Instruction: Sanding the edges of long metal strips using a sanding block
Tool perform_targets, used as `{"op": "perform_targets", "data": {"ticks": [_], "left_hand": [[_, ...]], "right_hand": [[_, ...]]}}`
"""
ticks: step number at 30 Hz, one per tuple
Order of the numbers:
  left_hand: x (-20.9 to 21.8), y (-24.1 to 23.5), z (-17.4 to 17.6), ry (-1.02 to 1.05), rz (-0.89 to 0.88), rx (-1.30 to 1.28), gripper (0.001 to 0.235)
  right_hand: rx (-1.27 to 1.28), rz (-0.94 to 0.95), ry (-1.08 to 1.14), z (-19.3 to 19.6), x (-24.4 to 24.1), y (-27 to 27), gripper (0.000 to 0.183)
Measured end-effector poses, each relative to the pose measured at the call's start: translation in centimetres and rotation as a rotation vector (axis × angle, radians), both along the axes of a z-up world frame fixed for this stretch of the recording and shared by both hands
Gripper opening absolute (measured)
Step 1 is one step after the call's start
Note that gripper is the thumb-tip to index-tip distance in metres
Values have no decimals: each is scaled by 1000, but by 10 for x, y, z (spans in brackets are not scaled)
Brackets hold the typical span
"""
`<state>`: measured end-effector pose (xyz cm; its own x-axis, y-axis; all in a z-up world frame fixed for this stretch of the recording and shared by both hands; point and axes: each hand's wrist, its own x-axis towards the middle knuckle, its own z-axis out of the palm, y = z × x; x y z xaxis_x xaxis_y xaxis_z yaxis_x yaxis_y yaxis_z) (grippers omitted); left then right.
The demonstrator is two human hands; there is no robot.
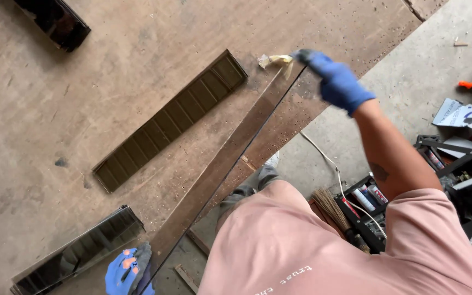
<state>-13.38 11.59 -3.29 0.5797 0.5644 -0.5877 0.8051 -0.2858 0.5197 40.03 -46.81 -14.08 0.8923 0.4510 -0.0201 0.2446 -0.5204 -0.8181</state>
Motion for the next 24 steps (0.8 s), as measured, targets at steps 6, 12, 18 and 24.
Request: {"op": "perform_targets", "data": {"ticks": [6,12,18,24], "left_hand": [[0,-8,14,-126,139,-176,65],[42,-27,39,-254,-224,-85,38],[122,-116,52,-958,-509,620,16],[123,-99,39,-1137,-696,573,24]], "right_hand": [[-114,309,-286,16,-18,33,100],[-121,284,-331,-4,-21,34,107],[-172,-3,-113,-18,20,-13,97],[217,-85,383,100,-80,69,80]]}}
